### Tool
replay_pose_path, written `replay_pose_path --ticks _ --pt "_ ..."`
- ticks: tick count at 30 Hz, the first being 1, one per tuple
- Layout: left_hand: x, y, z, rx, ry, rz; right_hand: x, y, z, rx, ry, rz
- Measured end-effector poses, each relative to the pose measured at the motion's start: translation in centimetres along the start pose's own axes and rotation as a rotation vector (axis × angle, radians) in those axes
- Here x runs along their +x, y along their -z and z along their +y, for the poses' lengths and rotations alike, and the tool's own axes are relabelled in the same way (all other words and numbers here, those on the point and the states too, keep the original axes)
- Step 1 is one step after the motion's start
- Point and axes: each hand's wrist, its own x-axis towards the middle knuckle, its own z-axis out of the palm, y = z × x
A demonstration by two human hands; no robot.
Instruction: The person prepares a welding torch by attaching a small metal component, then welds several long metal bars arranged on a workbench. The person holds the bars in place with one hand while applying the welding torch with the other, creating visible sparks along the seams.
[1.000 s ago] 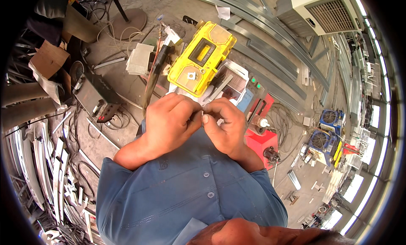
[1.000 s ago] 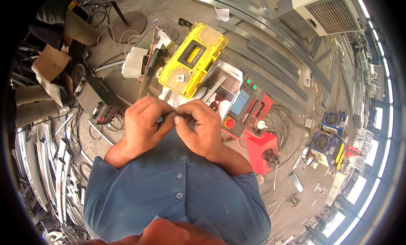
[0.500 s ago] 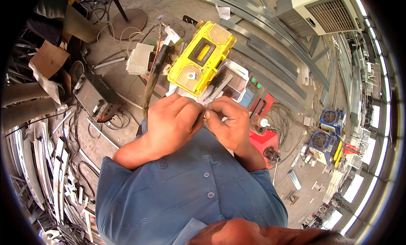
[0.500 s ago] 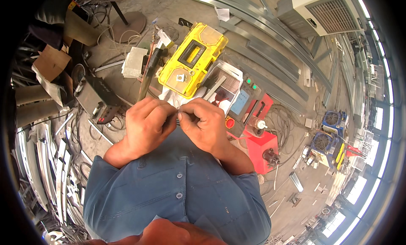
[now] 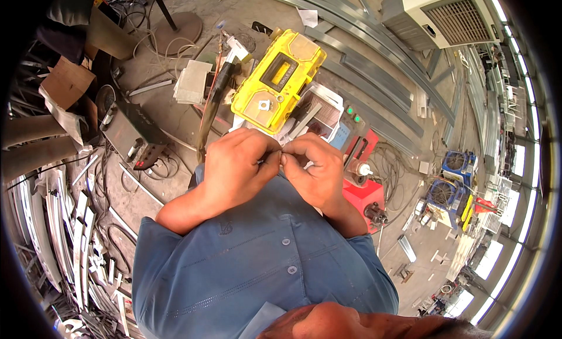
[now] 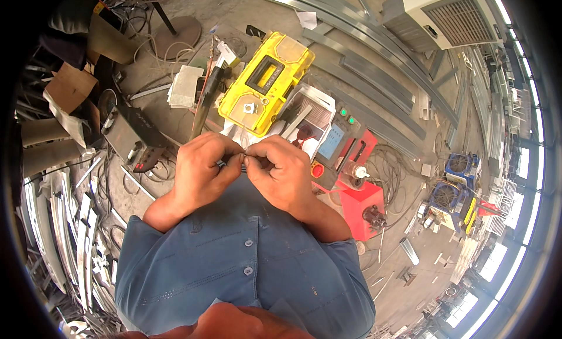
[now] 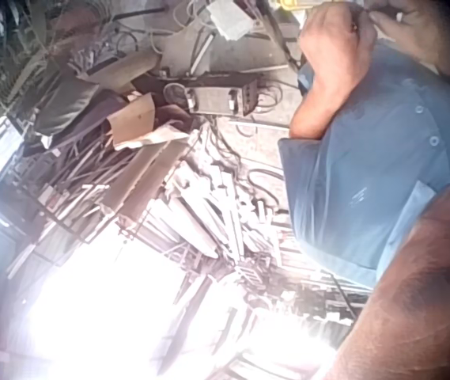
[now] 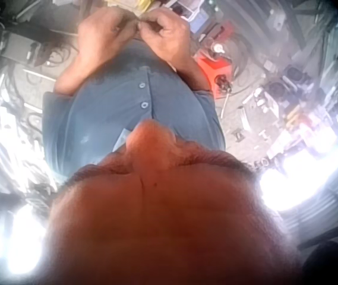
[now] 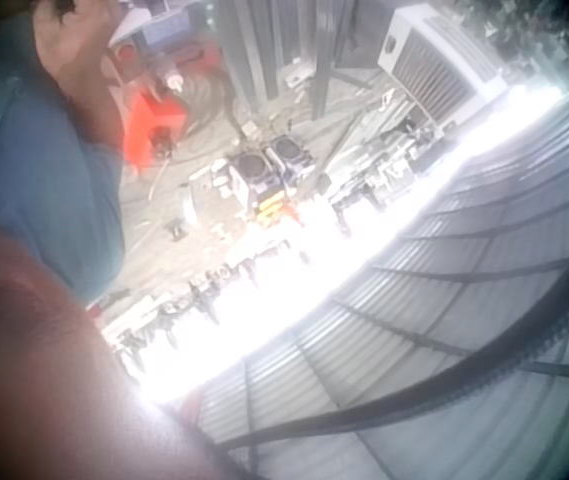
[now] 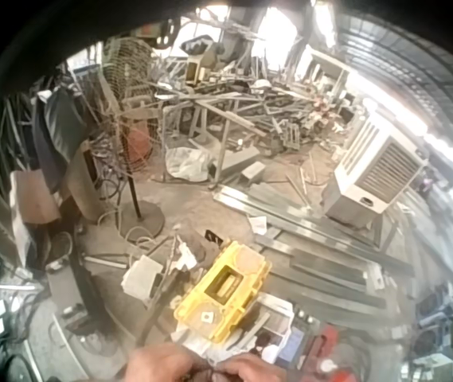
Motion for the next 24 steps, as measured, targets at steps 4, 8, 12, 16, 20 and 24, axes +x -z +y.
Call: replay_pose_path --ticks 4,8,12,16,20,24 --pt "-0.1 0.0 0.0 -0.016 -0.001 -0.007 0.1 -0.2 0.1 -0.027 0.027 0.028" --pt "-0.2 -0.1 -0.1 -0.030 0.005 -0.006 0.2 -0.4 0.2 -0.065 0.061 0.051" --pt "-0.3 -0.4 -0.3 -0.038 0.025 -0.002 0.3 -0.5 0.4 -0.098 0.133 0.052" --pt "-0.3 -0.5 -0.4 -0.039 0.036 0.000 0.4 -0.6 0.6 -0.071 0.137 0.045" --pt "-0.4 -0.6 -0.3 -0.075 0.062 -0.010 0.3 -0.6 0.9 -0.011 0.138 0.032" --pt "-0.3 -0.6 -0.1 -0.120 0.121 -0.018 0.6 -0.4 1.1 0.109 0.106 0.003"
